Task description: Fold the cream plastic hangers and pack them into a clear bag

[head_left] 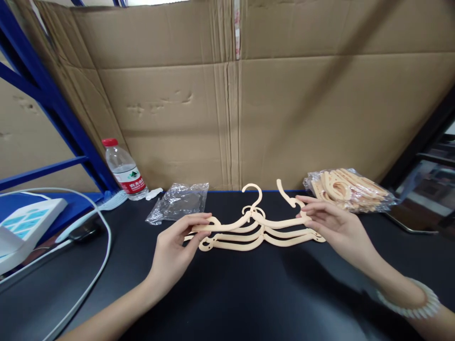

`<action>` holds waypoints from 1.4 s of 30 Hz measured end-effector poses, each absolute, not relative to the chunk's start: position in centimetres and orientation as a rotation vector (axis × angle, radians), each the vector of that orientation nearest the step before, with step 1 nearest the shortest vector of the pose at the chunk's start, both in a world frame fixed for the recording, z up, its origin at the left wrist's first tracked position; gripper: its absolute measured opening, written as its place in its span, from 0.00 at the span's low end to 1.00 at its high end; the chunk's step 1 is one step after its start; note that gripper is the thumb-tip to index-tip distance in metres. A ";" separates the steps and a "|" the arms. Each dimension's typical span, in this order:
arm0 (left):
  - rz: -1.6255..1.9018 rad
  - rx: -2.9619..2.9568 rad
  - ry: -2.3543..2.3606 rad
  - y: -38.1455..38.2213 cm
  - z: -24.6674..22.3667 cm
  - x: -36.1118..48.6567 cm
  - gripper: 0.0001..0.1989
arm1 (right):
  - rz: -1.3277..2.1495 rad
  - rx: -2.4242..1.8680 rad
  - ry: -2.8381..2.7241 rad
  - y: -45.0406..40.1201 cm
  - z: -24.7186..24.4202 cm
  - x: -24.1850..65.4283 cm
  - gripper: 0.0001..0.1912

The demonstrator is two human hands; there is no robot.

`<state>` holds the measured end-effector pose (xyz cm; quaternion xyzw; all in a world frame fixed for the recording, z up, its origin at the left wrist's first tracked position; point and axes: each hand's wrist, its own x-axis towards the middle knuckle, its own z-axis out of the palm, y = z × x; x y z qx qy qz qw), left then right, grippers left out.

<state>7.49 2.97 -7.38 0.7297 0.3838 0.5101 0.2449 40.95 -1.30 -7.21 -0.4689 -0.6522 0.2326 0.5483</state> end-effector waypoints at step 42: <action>0.954 1.255 0.773 0.2 -8.6 12.1 0.16 | 1.214 -1.068 -1.417 -3.7 -10.3 33.2 0.14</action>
